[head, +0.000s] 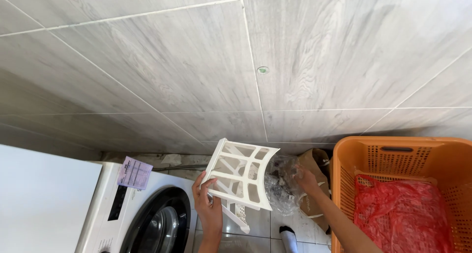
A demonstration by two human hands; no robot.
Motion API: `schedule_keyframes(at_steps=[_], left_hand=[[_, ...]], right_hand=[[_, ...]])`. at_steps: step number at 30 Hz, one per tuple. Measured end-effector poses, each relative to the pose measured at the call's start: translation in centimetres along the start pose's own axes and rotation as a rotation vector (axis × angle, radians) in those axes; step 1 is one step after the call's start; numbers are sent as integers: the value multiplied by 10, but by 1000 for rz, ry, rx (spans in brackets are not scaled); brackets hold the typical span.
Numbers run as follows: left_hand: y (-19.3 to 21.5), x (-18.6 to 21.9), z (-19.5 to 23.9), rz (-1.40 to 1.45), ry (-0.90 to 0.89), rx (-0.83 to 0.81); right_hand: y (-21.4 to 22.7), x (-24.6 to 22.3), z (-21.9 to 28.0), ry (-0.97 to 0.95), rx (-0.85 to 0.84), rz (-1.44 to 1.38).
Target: Cleaning a dryer lint filter and sorting brown clothes in a laundry basket
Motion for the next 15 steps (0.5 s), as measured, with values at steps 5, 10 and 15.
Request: schedule_keyframes(at_steps=[5,10,15], left_hand=[[-9,-8,-3,-13,-52,-7],[-30,2,0,-107,-190,-108],[-59,7,8,-95,-275,-199]], right_hand=[[40,-100,41,-98,78,29],[96,-295,111,264,319,-210],[66,-356,124,585,194,31]])
Point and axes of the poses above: each hand's wrist, its own z-axis away from the middle knuckle, its own y-axis out of the back of the hand, x = y × z, the point moved 5 cm from there along -z, towards the middle knuckle
